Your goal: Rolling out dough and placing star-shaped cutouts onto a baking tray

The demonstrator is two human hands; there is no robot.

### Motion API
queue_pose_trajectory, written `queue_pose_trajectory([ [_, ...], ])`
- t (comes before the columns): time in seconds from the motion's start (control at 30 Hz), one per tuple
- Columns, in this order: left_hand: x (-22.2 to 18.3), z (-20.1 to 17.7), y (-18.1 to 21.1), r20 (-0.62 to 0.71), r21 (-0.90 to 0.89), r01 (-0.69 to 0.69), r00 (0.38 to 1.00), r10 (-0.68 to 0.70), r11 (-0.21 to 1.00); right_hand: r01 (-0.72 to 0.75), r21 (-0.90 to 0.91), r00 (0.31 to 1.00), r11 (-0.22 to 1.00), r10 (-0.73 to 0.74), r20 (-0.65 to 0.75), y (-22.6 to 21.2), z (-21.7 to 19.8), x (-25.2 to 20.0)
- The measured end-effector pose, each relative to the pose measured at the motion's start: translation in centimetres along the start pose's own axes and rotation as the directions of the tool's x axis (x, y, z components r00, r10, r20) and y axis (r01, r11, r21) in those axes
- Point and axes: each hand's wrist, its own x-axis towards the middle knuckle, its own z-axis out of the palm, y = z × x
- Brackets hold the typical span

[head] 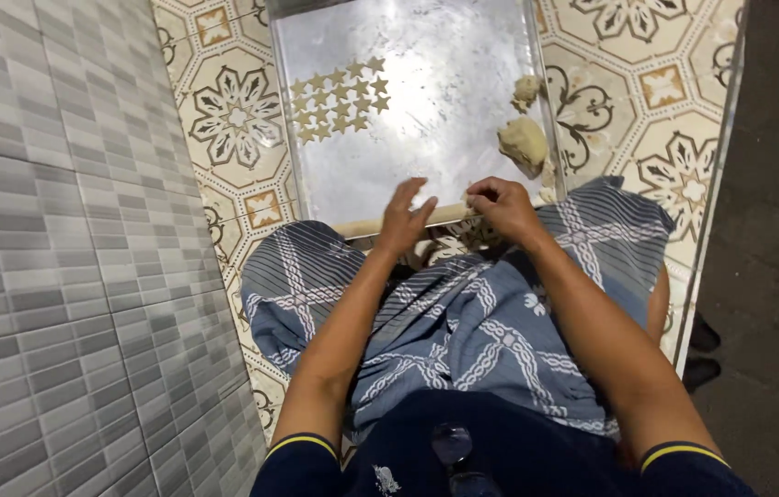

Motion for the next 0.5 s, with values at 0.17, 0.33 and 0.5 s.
queue_pose_trajectory([
  [0.17, -2.7, 4.5, -1.7, 0.174, -0.383, 0.373, 0.928, -0.331, 0.845, -0.053, 0.086, 0.999, 0.995, 0.052, 0.016, 0.4, 3.0, -0.1],
  [0.33, -2.9, 4.0, -3.1, 0.098, -0.543, 0.475, 0.855, -0.509, 0.692, -0.073, 0.171, 0.997, 0.983, 0.072, 0.012, 1.5, 5.8, 0.2],
  [0.5, -2.5, 2.8, -2.5, 0.108, -0.859, 0.370, 0.806, -0.581, 0.353, -0.101, 0.201, 0.993, 0.974, 0.110, -0.033, 0.0, 6.6, -0.7],
])
